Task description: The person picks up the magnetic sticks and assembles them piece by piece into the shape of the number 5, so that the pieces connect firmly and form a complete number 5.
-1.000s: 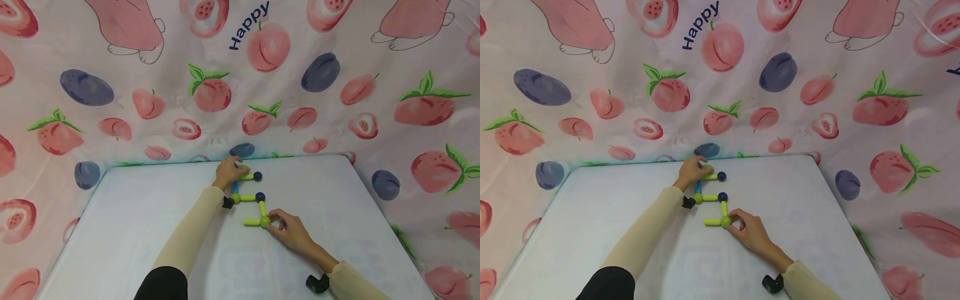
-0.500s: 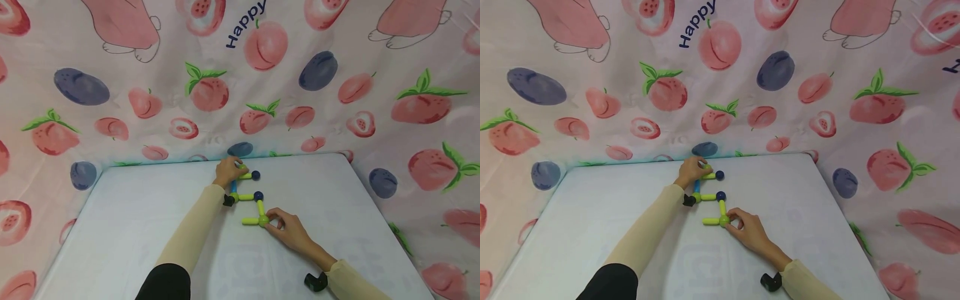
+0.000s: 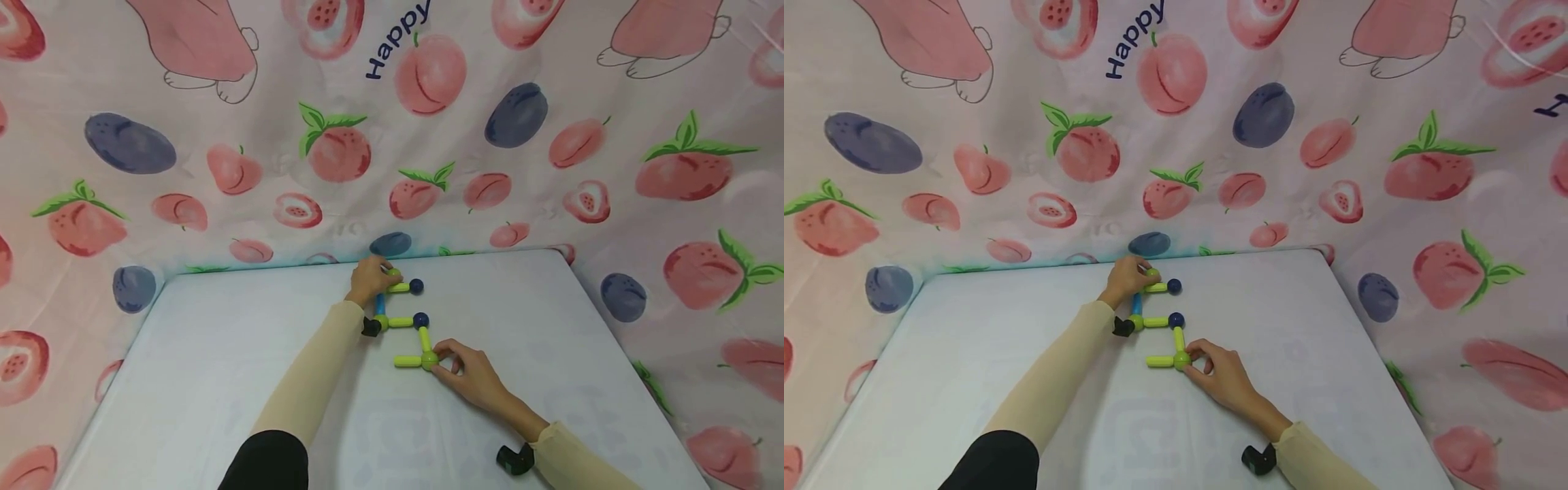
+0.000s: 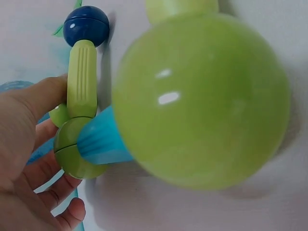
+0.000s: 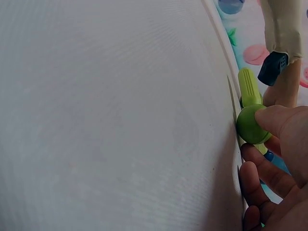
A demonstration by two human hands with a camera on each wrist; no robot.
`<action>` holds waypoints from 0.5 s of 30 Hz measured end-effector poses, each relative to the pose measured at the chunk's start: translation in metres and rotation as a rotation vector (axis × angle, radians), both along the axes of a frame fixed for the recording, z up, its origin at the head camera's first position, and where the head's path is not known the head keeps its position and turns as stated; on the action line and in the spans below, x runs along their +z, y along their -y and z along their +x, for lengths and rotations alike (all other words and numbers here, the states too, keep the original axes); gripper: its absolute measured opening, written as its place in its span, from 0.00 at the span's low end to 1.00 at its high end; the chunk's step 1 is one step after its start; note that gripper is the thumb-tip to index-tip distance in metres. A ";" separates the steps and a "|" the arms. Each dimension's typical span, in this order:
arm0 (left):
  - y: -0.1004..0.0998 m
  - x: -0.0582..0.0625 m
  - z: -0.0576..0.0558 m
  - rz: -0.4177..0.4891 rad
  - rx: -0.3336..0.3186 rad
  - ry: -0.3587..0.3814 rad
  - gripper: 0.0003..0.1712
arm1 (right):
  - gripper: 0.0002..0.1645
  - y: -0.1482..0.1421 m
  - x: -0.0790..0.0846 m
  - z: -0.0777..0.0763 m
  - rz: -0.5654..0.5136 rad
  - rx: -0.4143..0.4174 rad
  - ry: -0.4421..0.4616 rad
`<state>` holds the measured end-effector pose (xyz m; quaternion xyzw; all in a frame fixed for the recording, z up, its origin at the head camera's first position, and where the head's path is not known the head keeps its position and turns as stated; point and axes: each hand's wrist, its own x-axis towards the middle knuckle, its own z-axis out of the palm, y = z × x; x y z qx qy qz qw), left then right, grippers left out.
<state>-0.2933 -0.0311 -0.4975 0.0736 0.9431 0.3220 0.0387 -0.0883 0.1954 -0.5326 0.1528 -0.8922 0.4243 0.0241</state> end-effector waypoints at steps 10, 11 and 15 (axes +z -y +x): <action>0.010 0.009 0.000 0.042 -0.022 -0.020 0.23 | 0.19 0.000 0.001 -0.001 0.026 -0.015 0.049; 0.012 0.011 0.001 0.053 -0.023 -0.025 0.23 | 0.19 0.000 0.001 -0.001 0.026 -0.015 0.048; 0.018 0.018 0.008 0.114 -0.027 -0.058 0.23 | 0.19 0.001 0.002 0.000 0.021 -0.013 0.043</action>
